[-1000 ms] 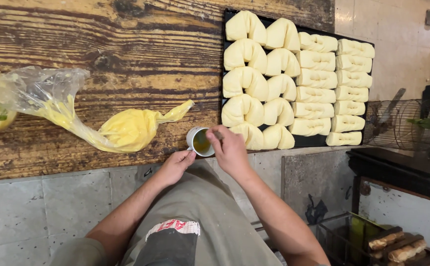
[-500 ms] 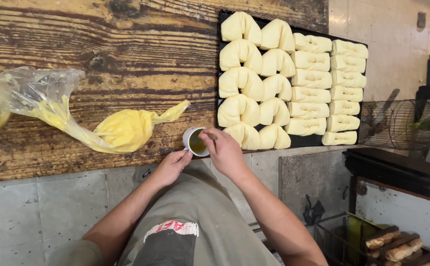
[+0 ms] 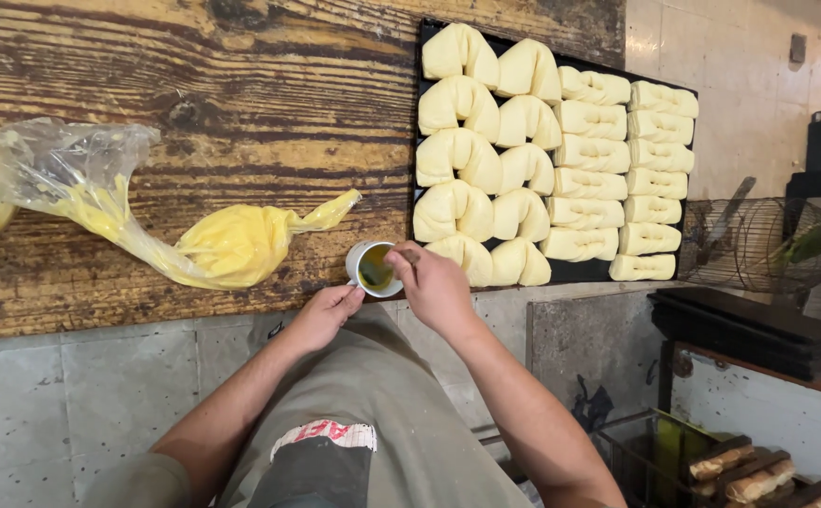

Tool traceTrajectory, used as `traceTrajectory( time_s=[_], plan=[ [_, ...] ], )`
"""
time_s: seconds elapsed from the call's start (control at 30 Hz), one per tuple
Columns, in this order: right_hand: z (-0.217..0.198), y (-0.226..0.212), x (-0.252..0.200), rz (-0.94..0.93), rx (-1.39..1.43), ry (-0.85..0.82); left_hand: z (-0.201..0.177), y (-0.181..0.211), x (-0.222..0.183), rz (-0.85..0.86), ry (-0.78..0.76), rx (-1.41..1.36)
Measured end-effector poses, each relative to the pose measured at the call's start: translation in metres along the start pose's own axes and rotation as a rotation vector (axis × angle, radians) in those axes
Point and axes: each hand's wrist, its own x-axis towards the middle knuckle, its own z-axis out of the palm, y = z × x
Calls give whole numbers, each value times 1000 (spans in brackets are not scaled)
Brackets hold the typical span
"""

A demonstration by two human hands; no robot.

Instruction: Applying egg wash to shaped dough pieces on a baking tray using a brush

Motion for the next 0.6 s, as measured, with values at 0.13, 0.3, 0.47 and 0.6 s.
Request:
traceTrajectory(
  time_s=[0.13, 0.3, 0.47, 0.6],
  plan=[
    [5, 4, 4, -122, -82, 146, 1, 1, 1, 5, 10, -3],
    [-3, -6, 0, -3, -191, 56, -3, 2, 2, -19, -20, 5],
    [1, -1, 0, 1, -100, 33, -2, 11, -4, -16, -17, -28],
    [3, 8, 3, 44, 5, -16, -2, 9, -3, -17, -28, -54]
  ],
)
